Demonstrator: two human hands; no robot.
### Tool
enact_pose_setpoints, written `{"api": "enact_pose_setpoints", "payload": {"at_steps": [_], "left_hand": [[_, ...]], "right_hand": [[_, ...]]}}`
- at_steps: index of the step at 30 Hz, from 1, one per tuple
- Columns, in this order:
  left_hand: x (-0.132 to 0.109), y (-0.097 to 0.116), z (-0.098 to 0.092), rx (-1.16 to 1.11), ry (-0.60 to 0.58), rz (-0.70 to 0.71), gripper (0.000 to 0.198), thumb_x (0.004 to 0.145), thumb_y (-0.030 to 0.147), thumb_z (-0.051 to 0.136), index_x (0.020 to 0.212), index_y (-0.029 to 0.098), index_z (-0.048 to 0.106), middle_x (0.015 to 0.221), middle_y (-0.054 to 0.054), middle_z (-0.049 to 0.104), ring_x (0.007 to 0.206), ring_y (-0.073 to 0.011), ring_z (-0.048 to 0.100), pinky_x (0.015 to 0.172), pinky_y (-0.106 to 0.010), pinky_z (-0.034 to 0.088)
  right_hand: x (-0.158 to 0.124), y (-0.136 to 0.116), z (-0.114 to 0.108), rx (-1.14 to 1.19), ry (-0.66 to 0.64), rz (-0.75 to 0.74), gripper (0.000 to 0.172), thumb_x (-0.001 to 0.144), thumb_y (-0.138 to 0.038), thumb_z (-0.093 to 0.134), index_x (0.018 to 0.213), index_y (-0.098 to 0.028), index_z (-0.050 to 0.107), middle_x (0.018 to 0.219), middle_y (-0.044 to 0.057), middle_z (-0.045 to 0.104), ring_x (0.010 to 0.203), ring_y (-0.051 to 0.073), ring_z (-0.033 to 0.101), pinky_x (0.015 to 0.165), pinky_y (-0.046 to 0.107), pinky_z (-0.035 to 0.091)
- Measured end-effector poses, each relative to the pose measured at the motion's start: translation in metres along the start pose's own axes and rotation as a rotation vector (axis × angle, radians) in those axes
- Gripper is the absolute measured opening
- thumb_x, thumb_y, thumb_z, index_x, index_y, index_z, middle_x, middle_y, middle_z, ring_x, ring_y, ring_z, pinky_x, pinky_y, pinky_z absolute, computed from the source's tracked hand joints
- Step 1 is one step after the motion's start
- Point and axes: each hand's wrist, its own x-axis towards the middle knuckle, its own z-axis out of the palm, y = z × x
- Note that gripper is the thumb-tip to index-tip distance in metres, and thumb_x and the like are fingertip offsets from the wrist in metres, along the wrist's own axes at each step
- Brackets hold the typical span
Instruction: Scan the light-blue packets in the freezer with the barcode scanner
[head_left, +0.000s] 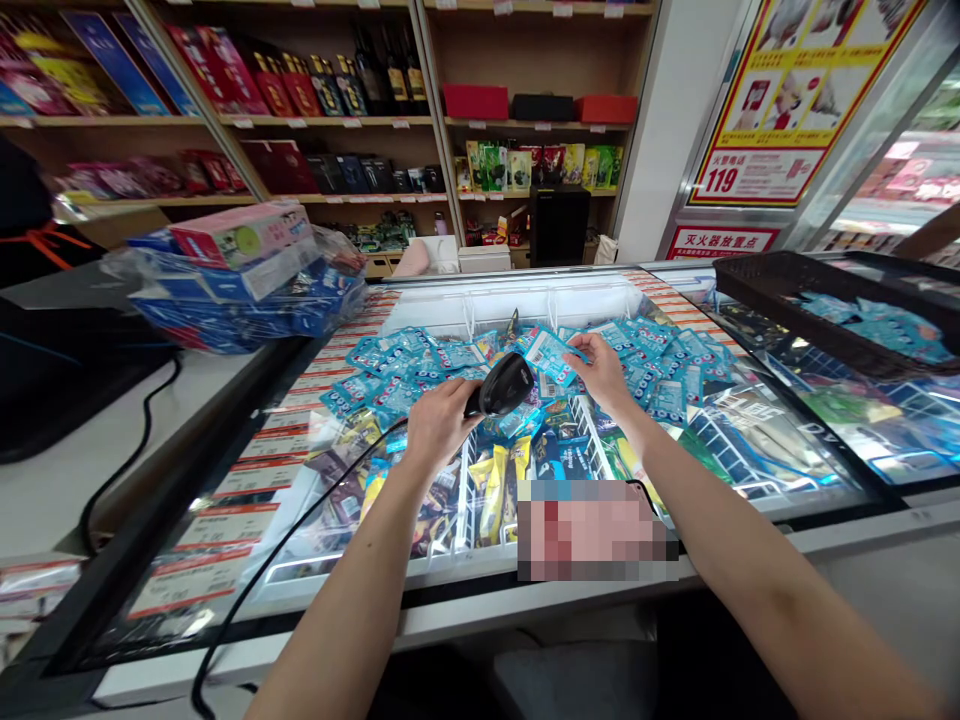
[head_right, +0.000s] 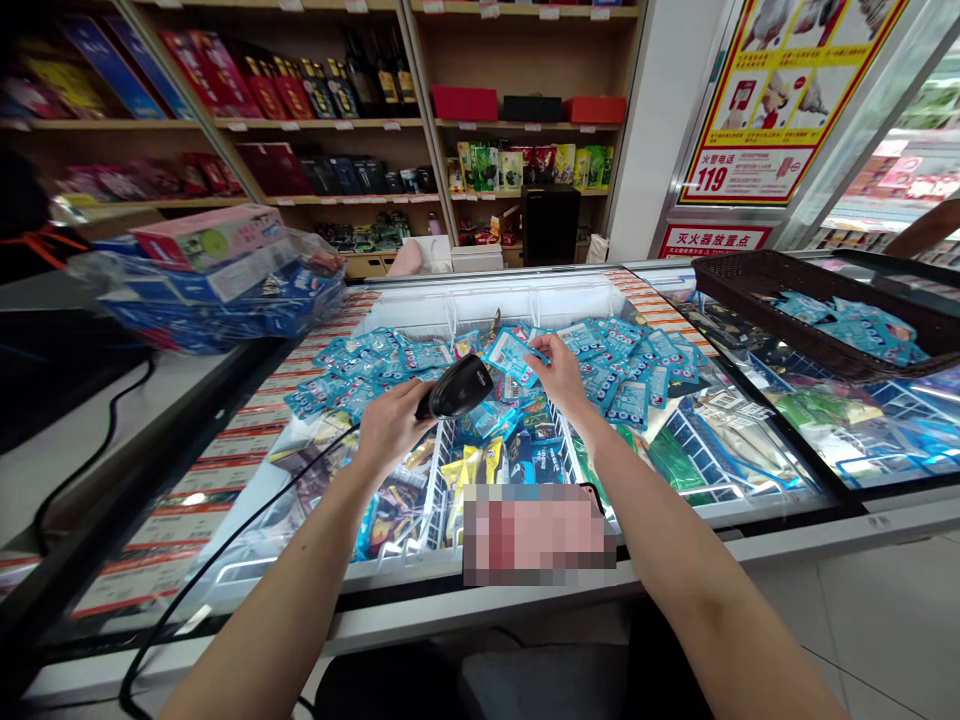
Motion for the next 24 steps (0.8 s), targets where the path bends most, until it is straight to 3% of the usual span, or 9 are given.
{"api": "enact_pose_setpoints", "payload": {"at_steps": [7,17,21,24], "left_hand": [[0.0,0.001,-0.002,-0.006,-0.033,-0.009,0.036,0.077,0.032,0.059,0.112,0.025,0.054,0.097,-0.006,0.063,0.093,-0.0227,0.059,0.068,-0.029,0.041],[0.0,-0.001,0.002,0.011,0.007,0.011,0.036,0.077,0.032,0.059,0.112,0.025,0.054,0.095,-0.005,0.063,0.091,-0.0229,0.059,0.067,-0.03,0.04],[-0.001,-0.001,0.002,0.016,0.009,0.0,0.036,0.078,0.033,0.058,0.112,0.024,0.055,0.096,-0.006,0.063,0.092,-0.023,0.059,0.068,-0.03,0.04],[-0.001,-0.002,0.002,0.012,0.014,0.005,0.035,0.079,0.033,0.057,0.112,0.025,0.055,0.095,-0.006,0.063,0.092,-0.0231,0.059,0.068,-0.03,0.041]], "right_hand": [[0.0,0.001,0.001,-0.005,0.003,-0.001,0.027,0.075,-0.042,0.059,0.092,-0.021,0.054,0.092,0.003,0.061,0.084,0.017,0.058,0.073,0.032,0.048],[-0.001,0.0,0.0,-0.051,0.016,-0.007,0.026,0.078,-0.038,0.056,0.098,-0.021,0.053,0.096,0.004,0.062,0.087,0.018,0.059,0.075,0.033,0.048],[-0.005,-0.004,-0.006,-0.248,0.066,-0.04,0.027,0.082,-0.032,0.05,0.108,-0.022,0.053,0.104,0.007,0.061,0.099,0.023,0.055,0.086,0.04,0.044],[-0.009,-0.01,-0.01,-0.481,0.12,-0.033,0.023,0.083,-0.03,0.049,0.101,-0.021,0.06,0.112,0.012,0.055,0.109,0.03,0.046,0.095,0.051,0.035]]}}
